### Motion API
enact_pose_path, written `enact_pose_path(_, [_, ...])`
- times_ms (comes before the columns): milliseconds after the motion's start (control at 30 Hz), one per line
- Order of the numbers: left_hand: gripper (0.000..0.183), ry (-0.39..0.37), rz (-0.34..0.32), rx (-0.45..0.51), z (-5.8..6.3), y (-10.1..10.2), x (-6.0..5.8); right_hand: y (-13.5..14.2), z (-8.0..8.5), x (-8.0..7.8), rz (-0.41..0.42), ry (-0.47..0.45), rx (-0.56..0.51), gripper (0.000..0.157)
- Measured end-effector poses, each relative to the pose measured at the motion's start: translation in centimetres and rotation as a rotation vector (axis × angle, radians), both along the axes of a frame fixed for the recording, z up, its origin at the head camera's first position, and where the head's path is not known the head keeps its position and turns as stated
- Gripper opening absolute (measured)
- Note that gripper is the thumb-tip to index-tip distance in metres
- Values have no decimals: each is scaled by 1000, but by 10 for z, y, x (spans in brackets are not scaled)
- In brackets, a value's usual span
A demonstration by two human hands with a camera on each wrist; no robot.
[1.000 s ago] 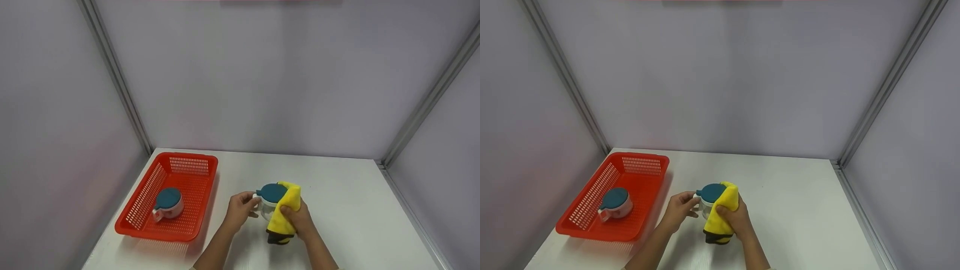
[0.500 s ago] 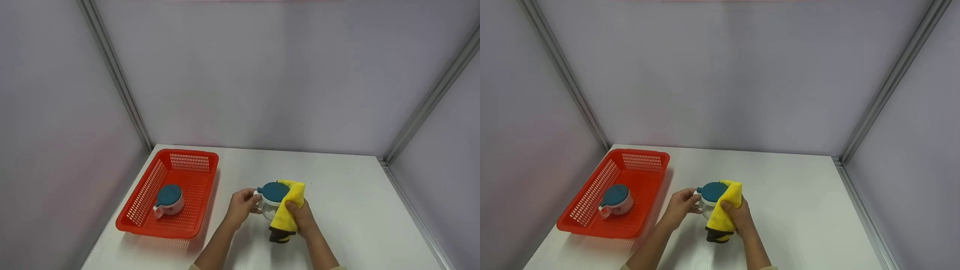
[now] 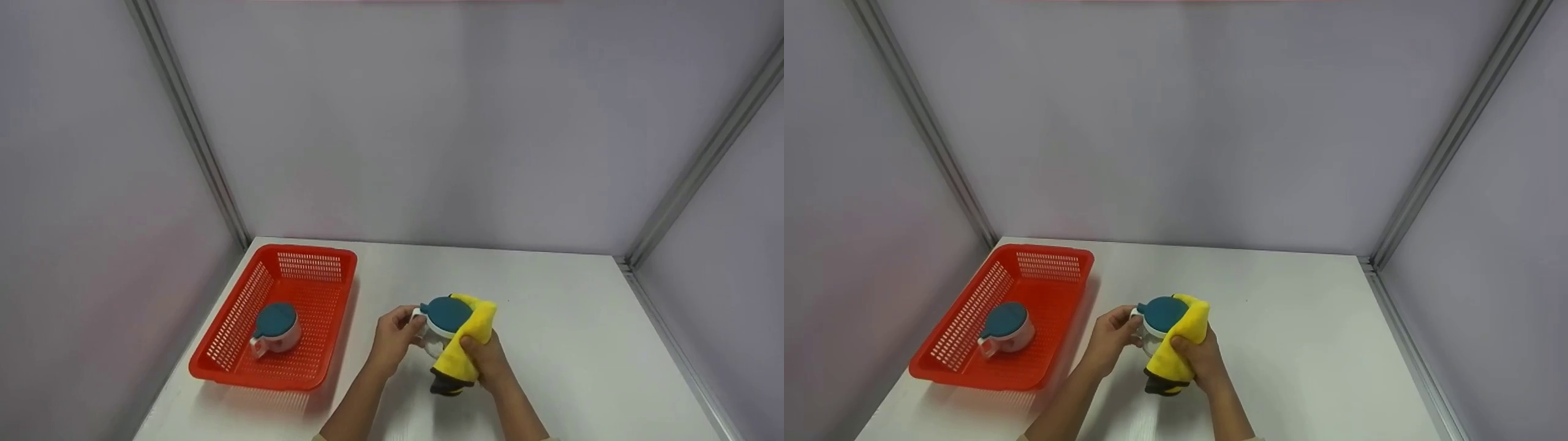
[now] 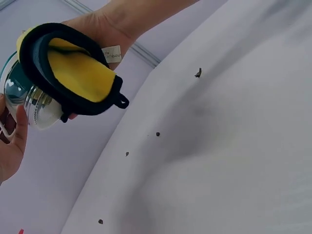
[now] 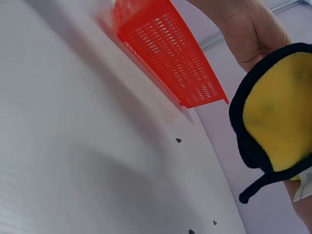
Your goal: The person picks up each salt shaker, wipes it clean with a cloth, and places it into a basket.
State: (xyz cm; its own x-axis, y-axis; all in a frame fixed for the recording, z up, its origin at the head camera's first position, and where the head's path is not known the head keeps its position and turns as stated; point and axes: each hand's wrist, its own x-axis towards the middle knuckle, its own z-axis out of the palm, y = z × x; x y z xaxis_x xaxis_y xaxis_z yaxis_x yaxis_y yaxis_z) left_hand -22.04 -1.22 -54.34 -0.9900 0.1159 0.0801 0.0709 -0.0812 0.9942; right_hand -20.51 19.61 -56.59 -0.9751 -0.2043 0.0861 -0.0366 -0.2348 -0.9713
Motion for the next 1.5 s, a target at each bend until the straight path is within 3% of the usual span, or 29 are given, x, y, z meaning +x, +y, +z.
enact_pose_path(200, [34, 17, -1, 23, -2, 1, -1, -3, 6, 1, -46, 31, 105, 69])
enact_pose_path(333, [33, 26, -4, 65, -3, 2, -1, -6, 8, 2, -72, 40, 100, 70])
enact_pose_path(500, [31, -27, 38, 78, -5, 6, 0, -11, 6, 5, -97, 47, 85, 68])
enact_pose_path(633, [30, -41, 47, 90, -3, 6, 0, -15, 5, 5, -148, 124, 166, 75])
enact_pose_path(800, [29, -1, 2, 84, -4, 1, -1, -17, 4, 7, -207, 225, 291, 86])
enact_pose_path(1133, [30, 83, -165, -31, 3, -17, -4, -9, 9, 6, -203, 173, 410, 94])
enact_pose_path(1500, [19, 102, -205, -106, 5, -24, -4, 0, 14, 5, -98, 147, 331, 88])
